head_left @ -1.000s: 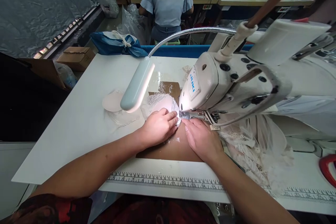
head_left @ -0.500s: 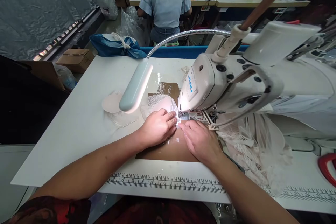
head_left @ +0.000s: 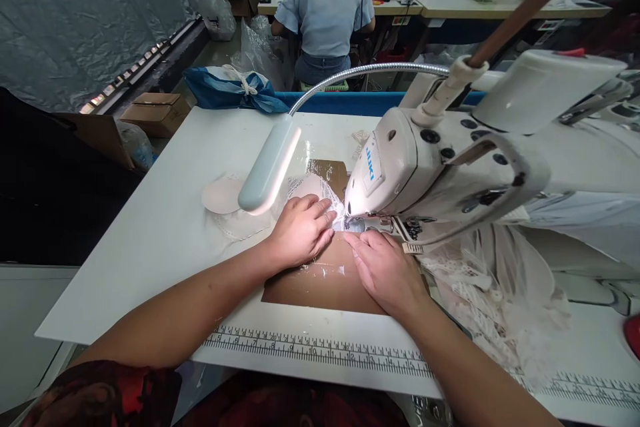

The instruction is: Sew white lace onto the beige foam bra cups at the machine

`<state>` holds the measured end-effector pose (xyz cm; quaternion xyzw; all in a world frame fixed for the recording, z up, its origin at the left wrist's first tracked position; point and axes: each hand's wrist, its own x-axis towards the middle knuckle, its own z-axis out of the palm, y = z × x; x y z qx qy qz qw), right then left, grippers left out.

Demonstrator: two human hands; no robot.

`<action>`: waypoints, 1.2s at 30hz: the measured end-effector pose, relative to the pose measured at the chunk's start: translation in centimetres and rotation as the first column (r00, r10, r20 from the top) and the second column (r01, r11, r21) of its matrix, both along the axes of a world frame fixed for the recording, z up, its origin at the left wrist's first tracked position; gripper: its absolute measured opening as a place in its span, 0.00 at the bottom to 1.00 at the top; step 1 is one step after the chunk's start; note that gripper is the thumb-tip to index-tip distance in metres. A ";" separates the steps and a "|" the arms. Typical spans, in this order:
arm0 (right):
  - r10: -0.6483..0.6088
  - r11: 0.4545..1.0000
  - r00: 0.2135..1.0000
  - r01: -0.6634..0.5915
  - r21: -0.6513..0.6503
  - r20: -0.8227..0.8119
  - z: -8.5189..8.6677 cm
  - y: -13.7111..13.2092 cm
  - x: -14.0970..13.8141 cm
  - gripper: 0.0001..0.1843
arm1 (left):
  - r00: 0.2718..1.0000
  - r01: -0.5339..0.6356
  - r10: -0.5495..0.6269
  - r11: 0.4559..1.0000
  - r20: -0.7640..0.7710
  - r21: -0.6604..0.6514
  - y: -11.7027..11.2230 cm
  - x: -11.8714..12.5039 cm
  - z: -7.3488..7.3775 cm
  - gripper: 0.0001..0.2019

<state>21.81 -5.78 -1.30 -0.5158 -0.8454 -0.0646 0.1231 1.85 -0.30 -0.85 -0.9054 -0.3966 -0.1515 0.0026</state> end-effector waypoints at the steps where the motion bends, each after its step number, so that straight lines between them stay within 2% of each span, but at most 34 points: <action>1: 0.010 1.000 1.000 -0.010 -0.002 -0.010 0.0 0.0 0.1 0.20 | 1.000 -0.016 0.016 1.000 0.004 -0.001 0.1 -0.1 0.0 0.17; 12: 0.063 0.998 0.993 -0.063 0.003 -0.096 -0.7 0.3 0.5 0.18 | 0.979 -0.195 0.197 0.980 0.061 -0.037 1.7 -2.3 -0.3 0.17; 16: 0.108 0.994 0.988 -0.109 -0.005 -0.111 -0.9 0.5 0.8 0.18 | 0.967 -0.230 0.238 0.970 0.096 -0.084 2.1 -4.1 0.8 0.21; 18: 0.124 0.992 0.986 -0.124 0.007 -0.111 -1.0 0.6 1.0 0.18 | 0.938 -0.304 0.311 0.950 0.153 -0.072 2.3 -6.0 1.8 0.25; 20: 0.135 0.991 0.984 -0.135 0.012 -0.118 -1.0 0.6 1.1 0.18 | 0.873 -0.447 0.445 0.894 0.201 -0.039 2.5 -8.9 2.6 0.27; 22: 0.140 0.990 0.982 -0.140 0.011 -0.127 -1.1 0.7 1.1 0.18 | 0.752 -0.638 0.632 0.769 0.187 -0.036 2.2 -12.4 2.9 0.26; 23: 0.142 0.990 0.981 -0.142 0.009 -0.130 -1.1 0.7 1.1 0.18 | 0.694 -0.703 0.702 0.709 0.161 -0.059 1.8 -14.2 2.7 0.27; 24: 0.141 0.990 0.981 -0.142 0.007 -0.131 -1.2 0.7 1.2 0.18 | 0.663 -0.730 0.736 0.676 0.138 -0.100 1.1 -15.9 2.4 0.28; 27: 0.133 0.991 0.983 -0.136 -0.012 -0.126 -1.1 0.7 1.1 0.19 | 0.680 -0.705 0.722 0.692 0.125 -0.159 -2.1 -19.8 1.6 0.23; 30: 0.100 0.994 0.987 -0.105 -0.032 -0.129 -0.9 0.5 1.0 0.19 | 0.719 -0.637 0.678 0.730 0.150 -0.247 -6.3 -21.1 1.9 0.18; 33: 0.067 0.995 0.987 -0.077 -0.062 -0.146 -0.5 0.3 0.7 0.18 | 0.791 -0.428 0.568 0.779 0.227 -0.458 -9.6 -20.0 4.0 0.17; 34: 0.064 0.995 0.984 -0.076 -0.067 -0.168 -0.3 0.2 0.7 0.18 | 0.799 -0.264 0.512 0.769 0.314 -0.583 -10.3 -19.1 4.8 0.16; 36: 0.080 0.993 0.960 -0.101 -0.066 -0.267 0.1 -0.1 0.6 0.17 | 0.822 -0.107 0.439 0.745 0.362 -0.659 -10.5 -16.4 6.2 0.17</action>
